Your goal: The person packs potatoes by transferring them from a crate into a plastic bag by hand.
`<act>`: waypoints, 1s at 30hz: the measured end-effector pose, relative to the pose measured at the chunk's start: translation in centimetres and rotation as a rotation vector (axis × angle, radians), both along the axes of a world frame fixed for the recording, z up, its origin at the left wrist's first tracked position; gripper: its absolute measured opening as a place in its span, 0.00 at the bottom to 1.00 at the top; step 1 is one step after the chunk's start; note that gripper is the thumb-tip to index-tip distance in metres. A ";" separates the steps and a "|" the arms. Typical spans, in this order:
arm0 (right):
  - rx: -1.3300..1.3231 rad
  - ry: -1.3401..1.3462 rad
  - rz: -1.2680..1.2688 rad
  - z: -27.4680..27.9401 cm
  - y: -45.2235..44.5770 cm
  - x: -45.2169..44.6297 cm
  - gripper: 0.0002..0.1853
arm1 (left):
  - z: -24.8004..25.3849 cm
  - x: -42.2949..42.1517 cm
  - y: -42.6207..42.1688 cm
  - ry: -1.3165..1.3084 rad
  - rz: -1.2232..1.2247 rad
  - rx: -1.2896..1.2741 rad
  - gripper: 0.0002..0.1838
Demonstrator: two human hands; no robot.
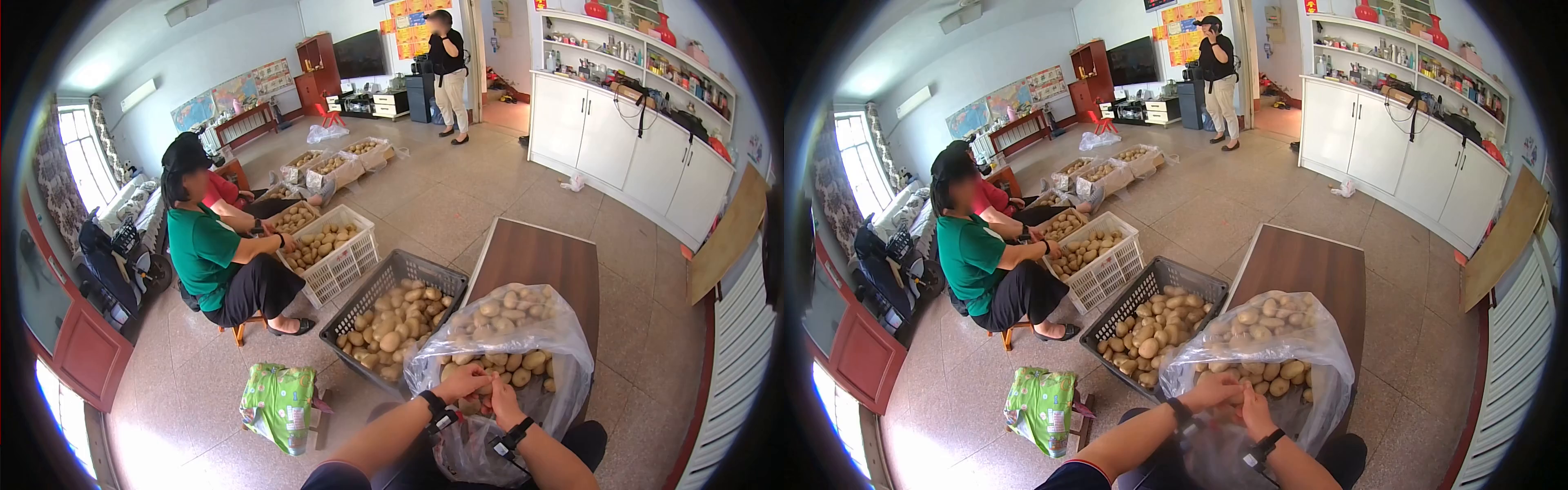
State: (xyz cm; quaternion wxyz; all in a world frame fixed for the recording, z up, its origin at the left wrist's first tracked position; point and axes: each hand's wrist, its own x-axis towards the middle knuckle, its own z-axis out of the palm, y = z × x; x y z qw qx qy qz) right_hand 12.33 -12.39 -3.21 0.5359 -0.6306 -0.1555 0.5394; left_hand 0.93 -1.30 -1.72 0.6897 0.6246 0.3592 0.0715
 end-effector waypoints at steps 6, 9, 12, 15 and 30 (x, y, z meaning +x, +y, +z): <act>-0.018 0.005 -0.008 -0.3 0.0 0.1 0.28 | 0.4 -0.1 -0.1 -0.034 -0.011 -0.030 0.22; -0.023 -0.004 -0.023 -0.8 0.1 0.2 0.27 | 1.0 -0.2 -0.2 0.006 -0.047 -0.021 0.21; 0.001 0.008 -0.023 -1.0 0.1 0.3 0.27 | 1.2 -0.1 -0.4 -0.037 -0.046 -0.025 0.22; -0.009 0.036 -0.014 -0.2 -0.1 0.1 0.26 | 0.9 -0.1 -0.3 -0.049 -0.060 -0.039 0.21; -0.021 0.013 -0.026 0.6 -0.1 -0.3 0.26 | 0.6 -0.2 -0.1 -0.022 -0.087 -0.046 0.22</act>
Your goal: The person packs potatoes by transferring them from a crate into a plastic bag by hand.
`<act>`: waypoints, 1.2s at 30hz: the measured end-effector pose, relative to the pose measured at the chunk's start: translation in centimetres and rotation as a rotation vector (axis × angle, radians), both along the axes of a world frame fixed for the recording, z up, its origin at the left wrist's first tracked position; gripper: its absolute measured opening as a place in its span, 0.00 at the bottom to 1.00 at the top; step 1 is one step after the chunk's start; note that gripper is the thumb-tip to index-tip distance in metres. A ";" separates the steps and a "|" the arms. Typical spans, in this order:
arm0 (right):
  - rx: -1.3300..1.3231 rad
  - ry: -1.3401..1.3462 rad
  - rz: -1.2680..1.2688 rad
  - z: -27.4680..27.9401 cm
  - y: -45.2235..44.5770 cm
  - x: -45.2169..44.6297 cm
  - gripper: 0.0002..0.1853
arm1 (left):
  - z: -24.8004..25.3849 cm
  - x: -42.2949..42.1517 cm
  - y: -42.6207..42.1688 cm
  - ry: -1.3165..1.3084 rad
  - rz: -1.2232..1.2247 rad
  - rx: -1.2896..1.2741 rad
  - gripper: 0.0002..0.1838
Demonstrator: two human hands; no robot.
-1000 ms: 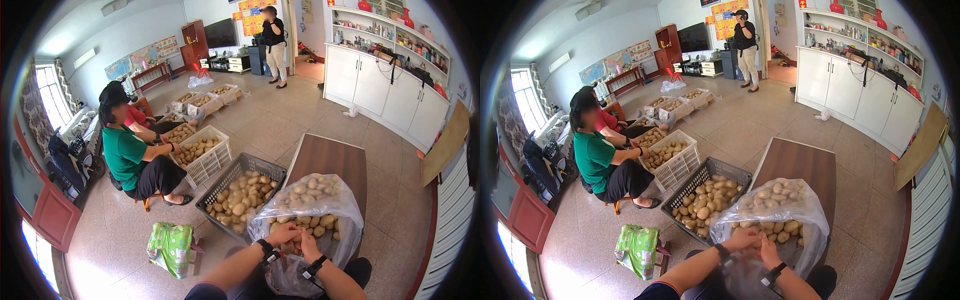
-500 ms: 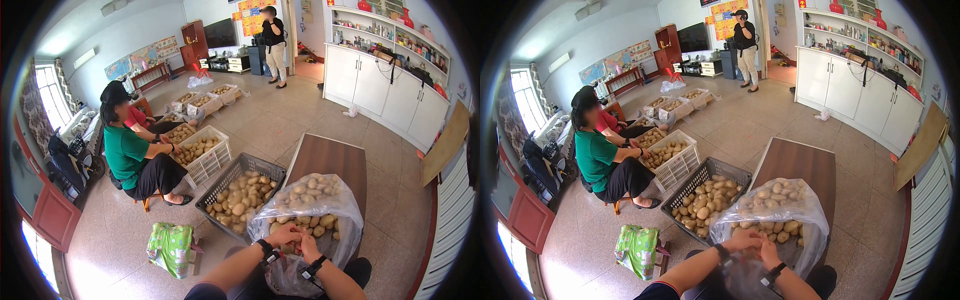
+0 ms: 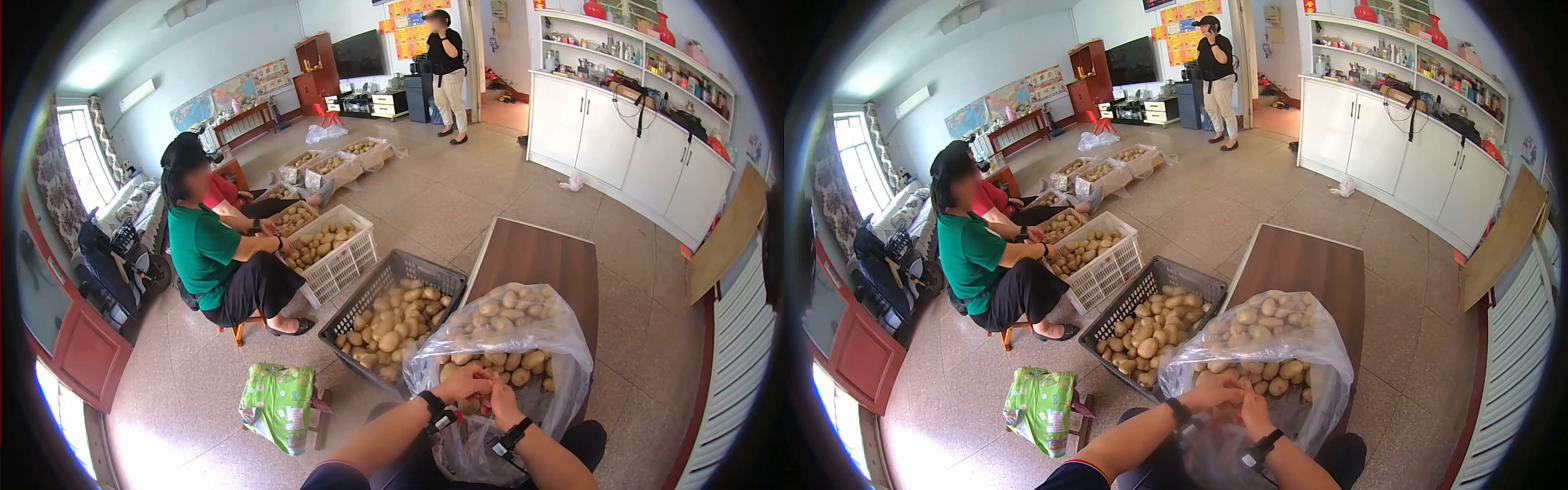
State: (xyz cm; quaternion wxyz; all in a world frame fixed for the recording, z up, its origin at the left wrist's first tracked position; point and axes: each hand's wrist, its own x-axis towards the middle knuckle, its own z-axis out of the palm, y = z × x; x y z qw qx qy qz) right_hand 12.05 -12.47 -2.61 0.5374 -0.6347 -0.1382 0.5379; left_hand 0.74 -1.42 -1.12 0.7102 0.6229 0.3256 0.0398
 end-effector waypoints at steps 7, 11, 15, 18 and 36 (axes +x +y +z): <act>0.037 -0.033 -0.005 -1.8 0.0 0.6 0.28 | 0.0 0.0 0.2 -0.011 0.038 -0.014 0.20; 0.055 -0.076 -0.015 -2.4 0.0 0.7 0.28 | 0.6 -0.2 0.1 -0.057 0.128 0.012 0.19; 0.045 -0.034 -0.024 -1.8 -0.2 0.6 0.24 | 0.6 -0.2 0.6 -0.102 0.184 -0.005 0.18; 0.063 -0.109 0.022 -2.7 -0.3 0.7 0.18 | 0.4 -0.4 1.4 -0.115 0.199 -0.076 0.17; 0.180 -1.147 0.256 -3.3 -0.7 0.4 0.22 | -0.4 -2.7 6.0 -0.511 0.693 -0.456 0.13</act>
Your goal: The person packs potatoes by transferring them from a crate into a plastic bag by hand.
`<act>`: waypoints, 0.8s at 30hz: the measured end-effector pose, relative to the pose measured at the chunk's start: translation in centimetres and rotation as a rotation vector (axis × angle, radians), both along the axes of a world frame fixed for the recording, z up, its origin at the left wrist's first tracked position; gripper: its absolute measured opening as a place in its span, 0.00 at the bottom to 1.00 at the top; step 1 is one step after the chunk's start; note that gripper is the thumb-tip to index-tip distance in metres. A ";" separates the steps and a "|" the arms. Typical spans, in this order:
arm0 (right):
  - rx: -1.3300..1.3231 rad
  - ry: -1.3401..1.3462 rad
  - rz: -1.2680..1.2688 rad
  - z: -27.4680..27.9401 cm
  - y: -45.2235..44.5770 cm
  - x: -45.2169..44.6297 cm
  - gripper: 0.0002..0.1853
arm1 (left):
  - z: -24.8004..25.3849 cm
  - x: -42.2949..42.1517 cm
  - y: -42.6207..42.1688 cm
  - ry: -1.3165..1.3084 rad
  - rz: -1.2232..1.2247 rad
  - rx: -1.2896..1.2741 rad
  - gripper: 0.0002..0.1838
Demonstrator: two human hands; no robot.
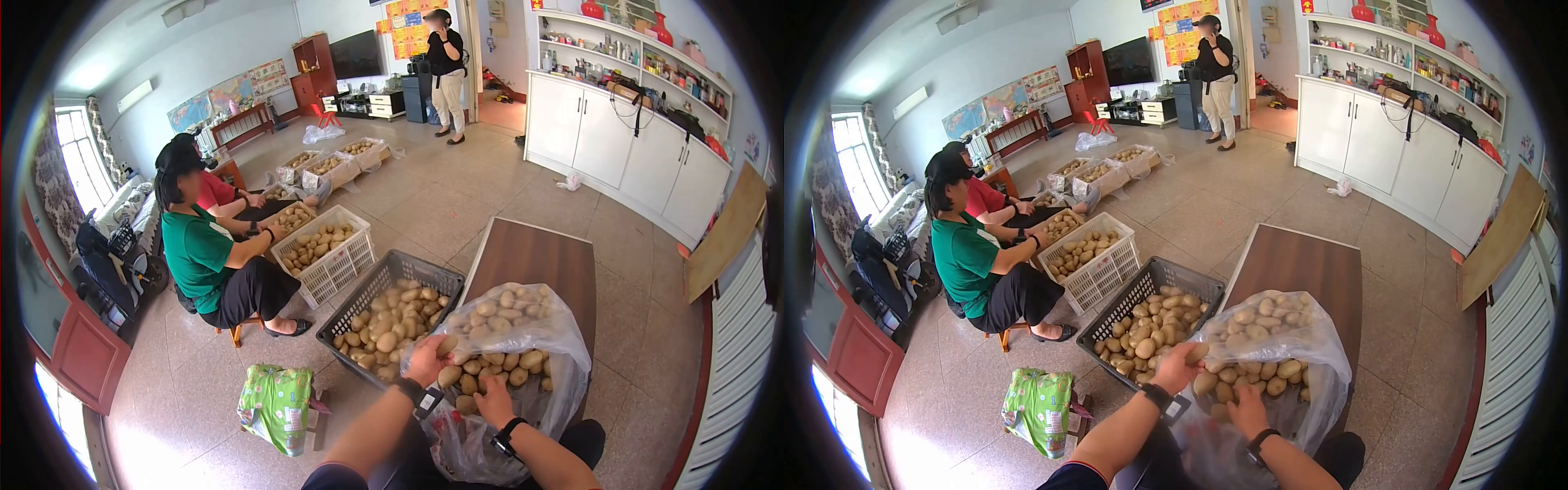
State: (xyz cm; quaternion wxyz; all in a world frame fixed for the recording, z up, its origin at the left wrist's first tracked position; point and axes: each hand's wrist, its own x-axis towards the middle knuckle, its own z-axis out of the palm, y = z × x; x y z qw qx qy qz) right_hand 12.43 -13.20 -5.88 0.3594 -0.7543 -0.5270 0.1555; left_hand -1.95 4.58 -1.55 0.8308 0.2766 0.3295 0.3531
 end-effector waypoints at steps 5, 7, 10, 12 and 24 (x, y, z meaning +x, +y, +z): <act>-0.137 -0.082 0.090 1.1 0.2 -0.4 0.27 | -1.7 -0.6 1.6 0.019 0.053 -0.047 0.14; -0.155 -0.105 0.109 0.8 0.2 -0.4 0.28 | -1.4 -1.1 1.8 0.034 0.068 -0.061 0.14; -0.169 -0.156 0.136 0.5 0.2 -0.5 0.28 | -1.1 -1.6 2.0 0.067 0.121 -0.084 0.14; -0.165 -0.183 0.144 0.6 0.2 -0.7 0.28 | -0.9 -1.8 2.1 0.086 0.157 -0.094 0.14; -0.141 -0.328 0.273 0.2 0.1 -1.7 0.23 | -3.0 -2.4 3.5 0.114 0.178 -0.137 0.15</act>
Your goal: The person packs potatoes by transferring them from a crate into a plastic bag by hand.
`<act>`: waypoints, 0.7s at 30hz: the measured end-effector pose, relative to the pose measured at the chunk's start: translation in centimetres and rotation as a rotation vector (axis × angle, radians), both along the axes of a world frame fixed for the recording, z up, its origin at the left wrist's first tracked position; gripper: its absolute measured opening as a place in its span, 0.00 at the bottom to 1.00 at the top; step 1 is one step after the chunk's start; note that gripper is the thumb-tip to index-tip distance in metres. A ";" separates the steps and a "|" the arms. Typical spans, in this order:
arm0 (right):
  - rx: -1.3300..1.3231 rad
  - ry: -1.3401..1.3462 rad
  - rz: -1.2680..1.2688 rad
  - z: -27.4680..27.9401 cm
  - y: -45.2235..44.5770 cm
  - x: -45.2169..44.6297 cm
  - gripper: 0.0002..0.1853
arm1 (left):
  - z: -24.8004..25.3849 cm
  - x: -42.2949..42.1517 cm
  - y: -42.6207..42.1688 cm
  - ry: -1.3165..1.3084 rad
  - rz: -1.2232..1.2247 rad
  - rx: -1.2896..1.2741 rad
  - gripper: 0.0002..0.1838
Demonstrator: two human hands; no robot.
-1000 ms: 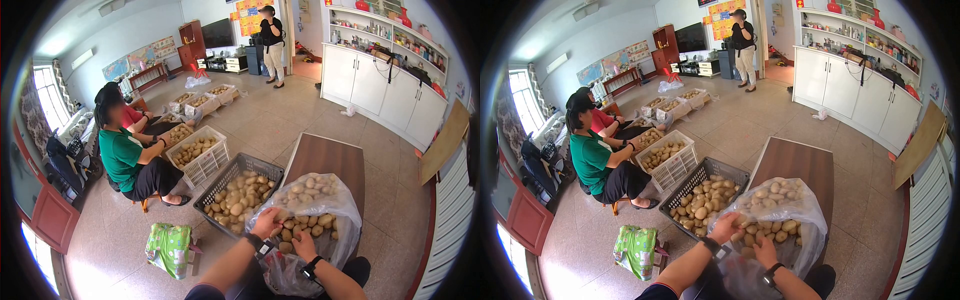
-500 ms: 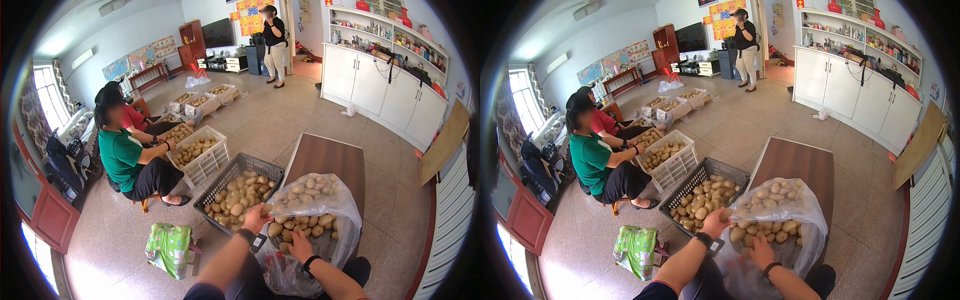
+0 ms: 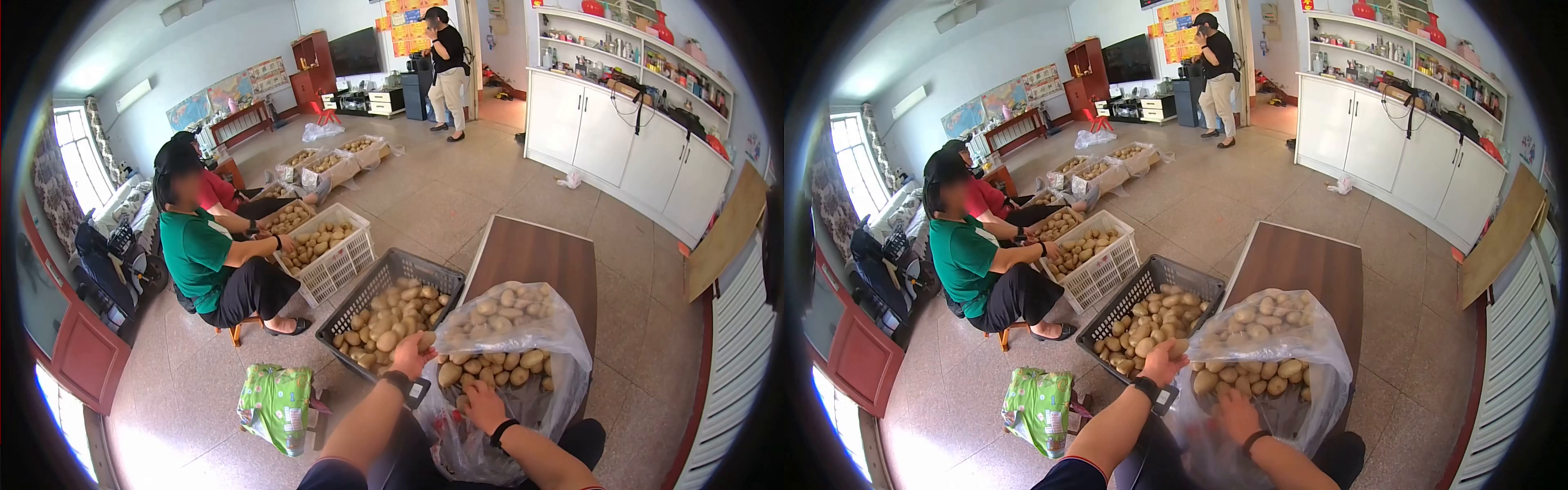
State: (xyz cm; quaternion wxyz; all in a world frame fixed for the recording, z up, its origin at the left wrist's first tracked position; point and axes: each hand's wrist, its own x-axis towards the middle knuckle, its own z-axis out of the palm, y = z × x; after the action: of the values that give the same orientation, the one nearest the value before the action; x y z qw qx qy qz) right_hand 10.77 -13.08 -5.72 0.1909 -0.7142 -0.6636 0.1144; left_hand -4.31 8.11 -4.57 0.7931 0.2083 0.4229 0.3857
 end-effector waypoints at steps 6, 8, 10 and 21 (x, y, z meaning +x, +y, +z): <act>-0.022 -0.022 0.026 0.1 -0.3 -0.6 0.17 | 0.0 -0.2 -0.1 -0.015 0.032 0.004 0.15; 0.001 -0.043 0.020 -0.1 -0.4 -0.7 0.15 | 0.0 -0.3 0.0 -0.015 0.043 0.003 0.15; -0.003 -0.061 0.035 -0.4 -0.5 -0.7 0.14 | -0.5 -0.3 0.2 -0.021 0.051 -0.002 0.15; -0.053 -0.156 0.085 -0.2 -1.0 -1.0 0.13 | -1.1 -0.6 0.5 0.004 0.085 0.001 0.15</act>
State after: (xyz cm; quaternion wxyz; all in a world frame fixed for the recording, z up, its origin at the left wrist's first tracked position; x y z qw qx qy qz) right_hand 9.73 -14.10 -5.92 0.1147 -0.6968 -0.7030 0.0842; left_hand -4.89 8.64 -5.71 0.7750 0.1913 0.4326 0.4192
